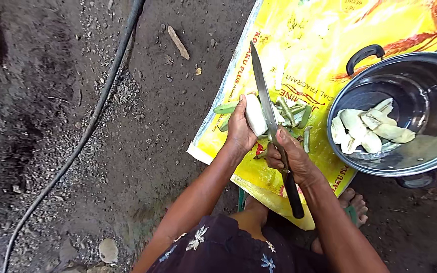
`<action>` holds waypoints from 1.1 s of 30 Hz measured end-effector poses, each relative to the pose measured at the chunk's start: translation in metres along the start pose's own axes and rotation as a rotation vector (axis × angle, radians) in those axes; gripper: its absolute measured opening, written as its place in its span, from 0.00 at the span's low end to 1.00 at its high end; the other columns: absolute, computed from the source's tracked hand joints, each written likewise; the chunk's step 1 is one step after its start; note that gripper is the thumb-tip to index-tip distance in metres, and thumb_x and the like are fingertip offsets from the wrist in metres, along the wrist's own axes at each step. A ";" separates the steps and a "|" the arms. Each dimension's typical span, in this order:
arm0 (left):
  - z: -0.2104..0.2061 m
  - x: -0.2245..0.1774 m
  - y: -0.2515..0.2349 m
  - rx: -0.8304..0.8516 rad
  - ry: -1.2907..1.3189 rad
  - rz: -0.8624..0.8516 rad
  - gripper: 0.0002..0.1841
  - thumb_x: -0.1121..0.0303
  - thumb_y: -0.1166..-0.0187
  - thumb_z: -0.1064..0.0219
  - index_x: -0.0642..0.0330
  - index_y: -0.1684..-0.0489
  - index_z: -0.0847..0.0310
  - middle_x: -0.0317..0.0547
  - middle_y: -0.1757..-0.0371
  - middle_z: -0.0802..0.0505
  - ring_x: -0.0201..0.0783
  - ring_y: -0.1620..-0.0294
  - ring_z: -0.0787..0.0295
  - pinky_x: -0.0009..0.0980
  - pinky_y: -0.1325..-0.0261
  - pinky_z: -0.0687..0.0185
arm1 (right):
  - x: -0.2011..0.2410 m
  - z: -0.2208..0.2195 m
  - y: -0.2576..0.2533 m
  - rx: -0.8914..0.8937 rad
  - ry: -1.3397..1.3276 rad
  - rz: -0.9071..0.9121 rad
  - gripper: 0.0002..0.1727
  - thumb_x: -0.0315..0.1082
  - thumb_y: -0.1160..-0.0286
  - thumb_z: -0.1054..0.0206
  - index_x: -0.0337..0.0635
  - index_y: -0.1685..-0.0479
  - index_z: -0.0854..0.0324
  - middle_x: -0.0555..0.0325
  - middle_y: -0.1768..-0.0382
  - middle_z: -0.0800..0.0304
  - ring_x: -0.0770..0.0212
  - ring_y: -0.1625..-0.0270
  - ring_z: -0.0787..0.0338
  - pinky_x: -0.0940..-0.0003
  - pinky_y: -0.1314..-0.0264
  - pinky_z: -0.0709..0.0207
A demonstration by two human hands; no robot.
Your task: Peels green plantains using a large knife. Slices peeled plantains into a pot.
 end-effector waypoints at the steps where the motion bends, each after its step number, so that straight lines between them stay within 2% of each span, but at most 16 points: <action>1: 0.002 -0.002 -0.001 0.006 -0.045 -0.017 0.24 0.51 0.04 0.62 0.55 0.29 0.29 0.47 0.43 0.13 0.40 0.42 0.13 0.41 0.37 0.16 | 0.006 0.007 0.002 -0.034 0.098 0.011 0.33 0.54 0.15 0.42 0.53 0.17 0.45 0.72 0.86 0.35 0.76 0.87 0.32 0.83 0.82 0.31; 2: 0.004 -0.004 -0.003 0.018 -0.086 -0.023 0.24 0.51 0.04 0.62 0.54 0.24 0.34 0.49 0.38 0.15 0.42 0.36 0.15 0.43 0.32 0.18 | 0.013 0.014 0.004 -0.075 0.182 0.030 0.39 0.54 0.15 0.42 0.52 0.09 0.53 0.72 0.85 0.37 0.76 0.87 0.33 0.83 0.82 0.32; 3: 0.006 -0.007 -0.003 0.019 -0.137 -0.020 0.24 0.50 0.04 0.63 0.52 0.22 0.36 0.50 0.35 0.16 0.44 0.34 0.16 0.45 0.32 0.18 | 0.021 0.019 0.006 -0.111 0.259 0.060 0.42 0.52 0.15 0.44 0.50 0.06 0.59 0.72 0.85 0.38 0.76 0.87 0.34 0.83 0.82 0.33; 5: 0.006 -0.012 -0.002 0.052 -0.205 -0.014 0.25 0.49 0.04 0.65 0.49 0.18 0.38 0.51 0.30 0.18 0.47 0.30 0.18 0.49 0.31 0.19 | 0.037 0.019 0.011 -0.136 0.376 0.135 0.42 0.48 0.14 0.47 0.48 0.05 0.63 0.72 0.84 0.40 0.76 0.87 0.36 0.82 0.83 0.34; 8: -0.004 -0.019 0.004 0.159 -0.326 -0.098 0.26 0.52 0.04 0.71 0.52 0.20 0.37 0.47 0.36 0.17 0.40 0.36 0.17 0.43 0.31 0.19 | 0.053 -0.002 0.015 -0.133 0.557 0.231 0.42 0.44 0.18 0.41 0.49 0.05 0.54 0.72 0.85 0.36 0.76 0.86 0.35 0.80 0.82 0.35; 10: -0.012 -0.021 0.012 0.174 -0.392 -0.122 0.28 0.51 0.05 0.74 0.53 0.22 0.34 0.44 0.42 0.13 0.36 0.41 0.13 0.38 0.36 0.16 | 0.056 -0.014 0.015 -0.151 0.662 0.260 0.44 0.46 0.21 0.35 0.50 0.05 0.50 0.70 0.85 0.31 0.76 0.86 0.35 0.80 0.82 0.37; 12: -0.022 -0.022 0.023 0.273 -0.477 -0.178 0.35 0.46 0.08 0.81 0.54 0.24 0.32 0.41 0.46 0.11 0.33 0.44 0.12 0.37 0.39 0.14 | 0.055 -0.020 0.014 -0.186 0.697 0.281 0.43 0.45 0.22 0.33 0.52 0.05 0.47 0.69 0.85 0.29 0.76 0.86 0.34 0.80 0.82 0.38; 13: -0.026 -0.022 0.029 0.332 -0.534 -0.207 0.39 0.40 0.12 0.83 0.53 0.24 0.32 0.38 0.47 0.11 0.30 0.45 0.12 0.34 0.40 0.14 | 0.053 -0.020 0.013 -0.192 0.686 0.279 0.43 0.44 0.21 0.34 0.53 0.05 0.48 0.68 0.85 0.29 0.75 0.85 0.34 0.81 0.83 0.38; 14: -0.028 -0.022 0.035 0.367 -0.579 -0.235 0.43 0.32 0.15 0.80 0.51 0.24 0.31 0.36 0.47 0.10 0.27 0.47 0.12 0.31 0.43 0.13 | 0.051 -0.020 0.013 -0.190 0.667 0.280 0.44 0.44 0.21 0.34 0.53 0.04 0.49 0.68 0.84 0.30 0.75 0.86 0.34 0.81 0.83 0.38; 16: -0.029 -0.021 0.033 0.405 -0.590 -0.302 0.51 0.19 0.27 0.66 0.56 0.24 0.31 0.36 0.44 0.10 0.28 0.45 0.13 0.33 0.41 0.14 | 0.050 -0.019 0.013 -0.176 0.639 0.289 0.46 0.45 0.21 0.34 0.53 0.04 0.53 0.68 0.84 0.29 0.76 0.85 0.34 0.82 0.82 0.37; 18: -0.028 -0.022 0.031 0.380 -0.598 -0.362 0.56 0.14 0.38 0.53 0.60 0.28 0.30 0.37 0.46 0.12 0.29 0.45 0.14 0.33 0.39 0.14 | 0.049 -0.020 0.013 -0.157 0.620 0.291 0.47 0.46 0.22 0.33 0.53 0.03 0.55 0.69 0.85 0.30 0.76 0.85 0.34 0.81 0.82 0.37; 21: -0.030 -0.027 0.035 0.331 -0.611 -0.408 0.52 0.16 0.38 0.45 0.59 0.34 0.29 0.33 0.52 0.12 0.25 0.51 0.13 0.28 0.46 0.13 | 0.046 -0.022 0.012 -0.136 0.598 0.293 0.47 0.48 0.22 0.33 0.53 0.03 0.54 0.70 0.86 0.32 0.76 0.86 0.35 0.81 0.83 0.38; 25: -0.028 -0.029 0.037 0.278 -0.553 -0.427 0.46 0.18 0.39 0.41 0.53 0.41 0.28 0.28 0.57 0.13 0.22 0.55 0.14 0.24 0.49 0.14 | 0.041 -0.027 0.011 -0.146 0.562 0.296 0.46 0.49 0.22 0.33 0.54 0.04 0.51 0.70 0.85 0.29 0.77 0.85 0.33 0.82 0.82 0.37; 28: -0.027 -0.031 0.038 0.239 -0.523 -0.485 0.38 0.24 0.31 0.42 0.53 0.47 0.25 0.27 0.60 0.13 0.21 0.57 0.15 0.23 0.50 0.15 | 0.040 -0.029 0.011 -0.186 0.581 0.342 0.43 0.47 0.22 0.32 0.52 0.06 0.46 0.70 0.85 0.26 0.78 0.85 0.32 0.83 0.81 0.35; 30: -0.026 -0.034 0.039 0.231 -0.519 -0.516 0.32 0.30 0.24 0.44 0.52 0.51 0.25 0.27 0.61 0.14 0.21 0.57 0.16 0.22 0.50 0.16 | 0.039 -0.031 0.011 -0.202 0.585 0.361 0.42 0.46 0.22 0.33 0.50 0.07 0.44 0.72 0.86 0.28 0.79 0.85 0.32 0.84 0.81 0.35; 33: -0.025 -0.036 0.040 0.225 -0.473 -0.531 0.26 0.35 0.21 0.43 0.50 0.55 0.25 0.26 0.65 0.14 0.21 0.60 0.15 0.21 0.53 0.15 | 0.036 -0.033 0.010 -0.195 0.561 0.356 0.42 0.46 0.21 0.33 0.48 0.07 0.44 0.73 0.86 0.29 0.80 0.85 0.33 0.84 0.81 0.35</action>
Point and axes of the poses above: each hand's wrist, its own y-axis away from the middle knuckle, its own z-axis out of the back of the hand, x = y × z, the point moved 9 cm from there along -y, towards the middle knuckle
